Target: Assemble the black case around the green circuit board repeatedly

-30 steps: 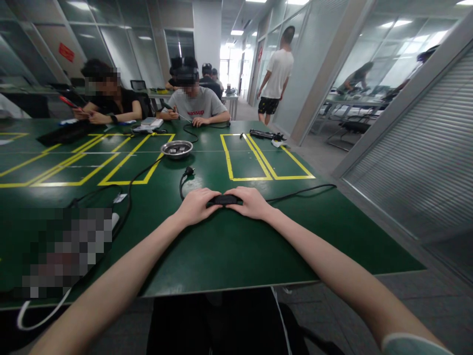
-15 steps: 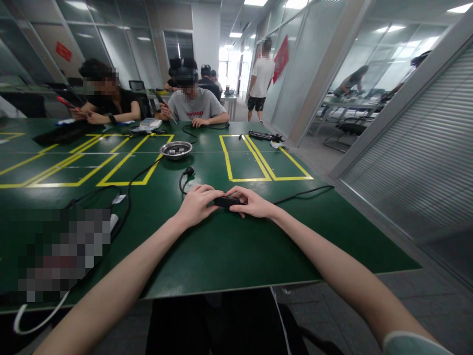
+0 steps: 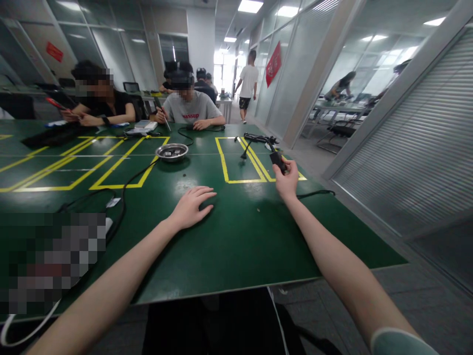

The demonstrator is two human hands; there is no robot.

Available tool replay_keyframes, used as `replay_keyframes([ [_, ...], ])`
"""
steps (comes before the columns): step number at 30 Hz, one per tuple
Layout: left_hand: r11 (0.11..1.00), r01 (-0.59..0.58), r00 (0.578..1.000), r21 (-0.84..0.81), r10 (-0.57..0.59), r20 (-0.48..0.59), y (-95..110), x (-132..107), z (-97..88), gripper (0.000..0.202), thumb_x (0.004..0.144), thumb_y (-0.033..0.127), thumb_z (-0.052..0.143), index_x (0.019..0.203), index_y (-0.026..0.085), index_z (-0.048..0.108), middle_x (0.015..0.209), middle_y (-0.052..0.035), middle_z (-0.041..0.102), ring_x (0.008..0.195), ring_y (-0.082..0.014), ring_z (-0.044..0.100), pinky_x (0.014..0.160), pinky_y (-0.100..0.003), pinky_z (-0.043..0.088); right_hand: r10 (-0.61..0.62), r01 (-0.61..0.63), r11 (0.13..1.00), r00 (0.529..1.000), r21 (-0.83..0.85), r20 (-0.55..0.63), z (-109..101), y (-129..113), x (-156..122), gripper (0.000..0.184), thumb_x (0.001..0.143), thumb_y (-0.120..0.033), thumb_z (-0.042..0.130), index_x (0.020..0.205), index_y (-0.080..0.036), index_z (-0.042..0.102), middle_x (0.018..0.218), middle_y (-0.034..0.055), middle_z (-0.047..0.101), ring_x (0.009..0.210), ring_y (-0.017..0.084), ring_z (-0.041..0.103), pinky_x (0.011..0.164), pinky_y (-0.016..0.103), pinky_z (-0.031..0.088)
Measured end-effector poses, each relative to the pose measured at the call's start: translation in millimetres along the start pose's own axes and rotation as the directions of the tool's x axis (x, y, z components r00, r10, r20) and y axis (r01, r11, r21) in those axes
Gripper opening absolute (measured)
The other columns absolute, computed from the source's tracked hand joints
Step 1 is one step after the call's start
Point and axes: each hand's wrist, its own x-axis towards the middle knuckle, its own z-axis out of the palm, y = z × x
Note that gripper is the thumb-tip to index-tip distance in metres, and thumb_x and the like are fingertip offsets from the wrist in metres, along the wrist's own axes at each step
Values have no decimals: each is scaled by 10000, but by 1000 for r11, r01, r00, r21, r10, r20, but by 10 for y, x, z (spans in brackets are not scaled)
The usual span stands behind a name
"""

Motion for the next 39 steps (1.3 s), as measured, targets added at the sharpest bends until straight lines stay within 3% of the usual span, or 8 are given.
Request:
replay_keyframes([
  [4,1000,-4,1000,-15,4,13,10,9,8,336,967,285,590,1278,195,679,1320,-119,705,1260,-289,622,1081,-524,509,59,-69,971,997,-228,-53,-133,125,35,389,860,-435,547,1152,-180,579,1216,155,683,1087,280,647,930,386,506],
  [8,999,-2,1000,-33,3,20,2,5,2,322,967,276,587,1264,200,687,1287,-112,720,1222,-277,640,1071,-513,521,116,-131,946,991,-295,-70,-148,193,36,370,834,-414,562,1124,-187,599,1178,152,705,1046,289,654,913,388,502],
  [15,998,-3,997,-61,7,70,-30,-17,33,343,965,322,620,1286,213,671,1297,-102,714,1235,-269,633,1067,-488,525,96,-89,945,995,-315,5,-191,148,27,397,859,-446,543,1150,-187,621,1065,134,732,993,296,667,891,398,511],
  [20,997,12,992,-70,-4,123,-24,-12,50,363,962,348,638,1291,195,664,1295,-112,717,1228,-281,638,1059,-488,521,37,-21,924,999,-382,36,-253,115,36,518,867,-442,564,1308,-175,616,1191,157,720,1083,318,666,932,433,516],
  [25,996,24,990,-80,-13,139,8,-5,39,357,968,342,628,1296,205,666,1269,-110,727,1185,-266,658,1027,-457,536,182,-35,834,959,-550,215,-304,297,129,481,764,-402,698,1188,-179,727,1143,151,755,1062,333,686,929,446,533],
  [29,995,36,989,-94,-22,147,23,-9,32,360,975,348,623,1306,213,663,1280,-108,722,1198,-271,650,1037,-466,524,163,30,838,939,-544,302,-443,484,222,423,744,-376,702,1117,-180,746,1118,130,758,1033,313,687,898,427,547],
  [34,995,40,989,-93,-27,143,19,-23,33,413,974,368,632,1363,230,626,1269,-106,724,1181,-272,656,1021,-460,527,99,56,798,970,-600,223,-541,527,214,454,766,-359,687,1181,-182,728,1181,142,712,1038,324,673,890,435,540],
  [39,996,43,990,-83,-31,141,21,-32,23,433,982,373,621,1390,231,603,1275,-108,717,1167,-267,661,1012,-447,530,180,-50,732,976,-680,121,-546,474,221,498,792,-377,687,1261,-208,700,1199,159,692,1005,345,684,864,450,533],
])
